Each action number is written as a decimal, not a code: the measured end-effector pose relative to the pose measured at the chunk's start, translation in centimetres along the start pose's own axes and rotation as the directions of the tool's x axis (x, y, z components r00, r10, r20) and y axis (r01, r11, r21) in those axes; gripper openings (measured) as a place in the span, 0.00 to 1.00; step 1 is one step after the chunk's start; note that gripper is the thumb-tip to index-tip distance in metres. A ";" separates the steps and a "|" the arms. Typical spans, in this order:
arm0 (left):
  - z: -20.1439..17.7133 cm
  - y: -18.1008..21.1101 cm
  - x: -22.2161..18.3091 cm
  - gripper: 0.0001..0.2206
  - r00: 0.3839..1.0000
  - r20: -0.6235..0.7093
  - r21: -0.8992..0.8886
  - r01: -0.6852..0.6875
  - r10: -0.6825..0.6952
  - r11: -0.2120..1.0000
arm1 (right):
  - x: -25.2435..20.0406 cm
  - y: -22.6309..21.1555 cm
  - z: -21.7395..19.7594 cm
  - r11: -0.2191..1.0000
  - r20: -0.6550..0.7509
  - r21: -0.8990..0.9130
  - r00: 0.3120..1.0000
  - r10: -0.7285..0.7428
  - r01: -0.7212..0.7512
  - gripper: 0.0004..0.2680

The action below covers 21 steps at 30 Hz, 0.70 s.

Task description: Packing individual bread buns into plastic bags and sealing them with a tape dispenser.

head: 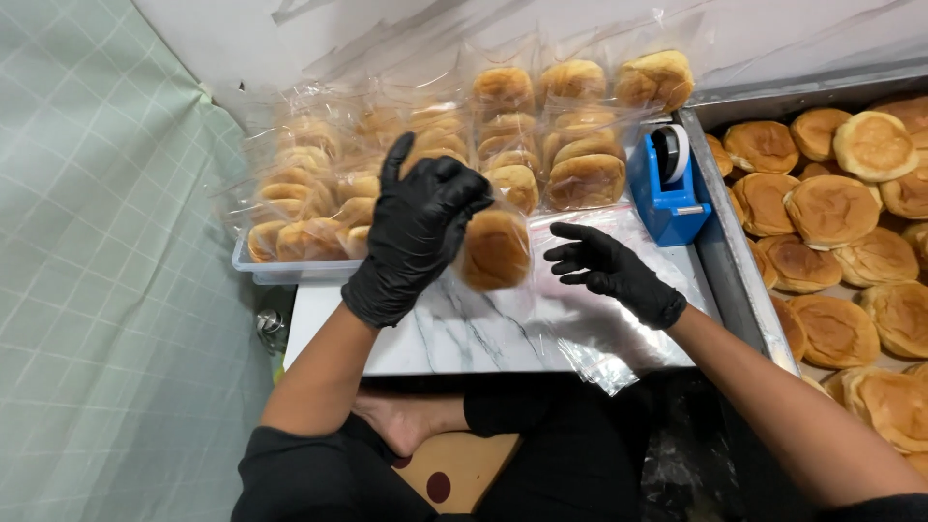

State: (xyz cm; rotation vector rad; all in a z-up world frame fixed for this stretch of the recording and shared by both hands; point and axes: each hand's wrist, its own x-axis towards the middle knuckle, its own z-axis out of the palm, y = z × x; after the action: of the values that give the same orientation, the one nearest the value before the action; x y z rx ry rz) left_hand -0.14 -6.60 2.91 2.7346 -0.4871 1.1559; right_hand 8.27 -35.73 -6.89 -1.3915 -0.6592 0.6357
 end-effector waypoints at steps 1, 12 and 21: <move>0.9 1.0 0.1 0.09 0.998 0.055 -0.038 -0.015 0.017 0.999 | 0.2 1.0 -0.1 0.999 0.093 0.053 0.995 -0.018 0.013 0.42; 3.3 7.1 0.1 0.11 0.923 -0.354 -0.181 -0.225 0.150 0.957 | -0.4 -0.4 1.9 0.996 -0.237 0.004 0.968 0.082 -0.084 0.27; 2.9 14.6 -11.1 0.13 0.799 -0.315 -0.502 -0.598 0.512 0.625 | 2.3 2.9 -4.6 0.996 -0.528 0.014 0.845 0.084 -0.091 0.25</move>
State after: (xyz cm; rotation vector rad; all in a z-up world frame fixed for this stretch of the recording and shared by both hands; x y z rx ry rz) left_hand -10.47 -18.32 -7.09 1.9762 -1.4782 1.0475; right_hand 13.22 -36.86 -9.94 -1.5277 -0.1550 0.2891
